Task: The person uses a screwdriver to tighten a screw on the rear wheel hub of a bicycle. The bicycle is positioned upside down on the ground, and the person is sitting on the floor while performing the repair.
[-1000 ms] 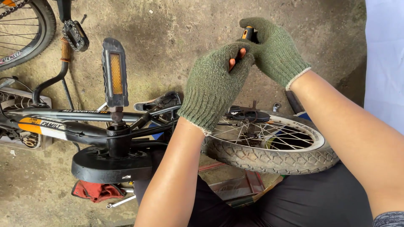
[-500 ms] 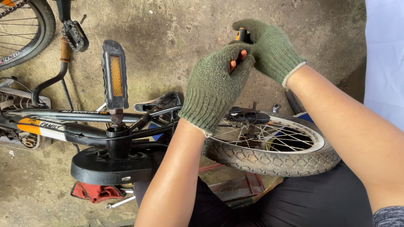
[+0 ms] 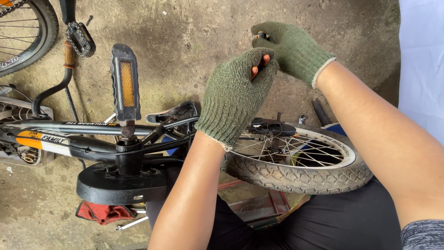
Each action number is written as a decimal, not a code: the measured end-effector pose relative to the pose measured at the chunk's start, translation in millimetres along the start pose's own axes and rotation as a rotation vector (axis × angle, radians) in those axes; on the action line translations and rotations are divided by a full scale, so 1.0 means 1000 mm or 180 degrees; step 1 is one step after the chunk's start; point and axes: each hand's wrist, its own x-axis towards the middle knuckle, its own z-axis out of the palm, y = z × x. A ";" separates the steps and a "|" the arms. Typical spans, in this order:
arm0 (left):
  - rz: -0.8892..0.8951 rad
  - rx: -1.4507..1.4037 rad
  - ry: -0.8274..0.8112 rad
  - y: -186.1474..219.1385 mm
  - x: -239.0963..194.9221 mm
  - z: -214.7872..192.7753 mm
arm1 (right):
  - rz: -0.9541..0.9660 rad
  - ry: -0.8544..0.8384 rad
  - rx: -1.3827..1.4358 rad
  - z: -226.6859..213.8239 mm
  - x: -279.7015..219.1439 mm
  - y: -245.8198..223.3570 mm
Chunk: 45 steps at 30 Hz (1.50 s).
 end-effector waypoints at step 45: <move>-0.0071 0.0000 -0.0054 0.001 -0.001 0.000 | 0.0013 0.0097 0.0388 -0.005 -0.017 -0.011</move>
